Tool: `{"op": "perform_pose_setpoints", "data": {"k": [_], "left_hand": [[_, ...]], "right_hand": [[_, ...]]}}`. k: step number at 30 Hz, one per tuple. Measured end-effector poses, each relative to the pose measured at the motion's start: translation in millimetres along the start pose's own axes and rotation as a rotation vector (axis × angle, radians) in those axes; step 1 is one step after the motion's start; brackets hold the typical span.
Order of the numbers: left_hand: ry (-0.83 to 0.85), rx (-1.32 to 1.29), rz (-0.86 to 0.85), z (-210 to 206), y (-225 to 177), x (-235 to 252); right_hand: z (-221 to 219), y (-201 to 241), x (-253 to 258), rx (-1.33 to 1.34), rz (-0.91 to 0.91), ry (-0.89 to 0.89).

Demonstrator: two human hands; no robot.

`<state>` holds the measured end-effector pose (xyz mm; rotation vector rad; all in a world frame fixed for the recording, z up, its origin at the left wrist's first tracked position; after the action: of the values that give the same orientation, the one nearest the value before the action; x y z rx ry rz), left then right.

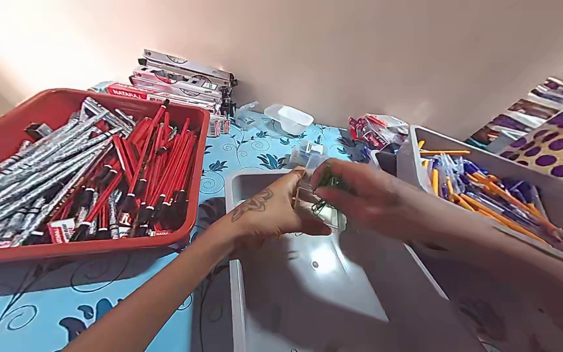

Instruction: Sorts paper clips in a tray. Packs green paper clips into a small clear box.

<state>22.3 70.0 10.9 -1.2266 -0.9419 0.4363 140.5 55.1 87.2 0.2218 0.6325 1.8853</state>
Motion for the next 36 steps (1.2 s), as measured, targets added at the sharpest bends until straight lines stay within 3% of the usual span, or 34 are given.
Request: {"op": "perform_pose_setpoints", "data": {"k": [3, 10, 16, 22, 25, 30, 36], "left_hand": [[0.013, 0.029, 0.051, -0.7, -2.1, 1.0], [-0.029, -0.05, 0.122, 1.0, 1.8, 1.1], [-0.027, -0.017, 0.124, 1.3, 1.3, 1.6], [-0.045, 0.014, 0.097, 4.6, 4.9, 1.9], [-0.036, 0.057, 0.094, 5.3, 3.9, 0.8], [-0.005, 0.102, 0.118, 2.1, 3.0, -0.1], [-0.027, 0.051, 0.11, 3.5, 5.9, -0.5]], "right_hand": [[-12.5, 2.4, 3.1, -0.227, 0.082, -0.077], [-12.6, 3.9, 6.0, -0.295, 0.091, 0.024], [5.1, -7.8, 1.0, -0.032, 0.086, 0.141], [13.4, -19.8, -9.1, -0.131, 0.15, -0.2], [12.3, -15.6, -11.8, -0.19, 0.282, -0.334], [-17.1, -9.3, -5.3, -0.306, 0.439, -0.291], [-19.2, -15.3, -4.5, -0.306, 0.452, -0.39]]}}
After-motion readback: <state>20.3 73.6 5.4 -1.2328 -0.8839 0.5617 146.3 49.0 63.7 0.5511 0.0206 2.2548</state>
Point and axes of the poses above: each hand's wrist, its own x-axis towards the middle knuckle, its own z-axis out of the back of the hand, y = z × x, the point moved 6 cm from there along x, towards the middle knuckle, and after that the axes turned 15 degrees about -z, right-handed, at the moved point
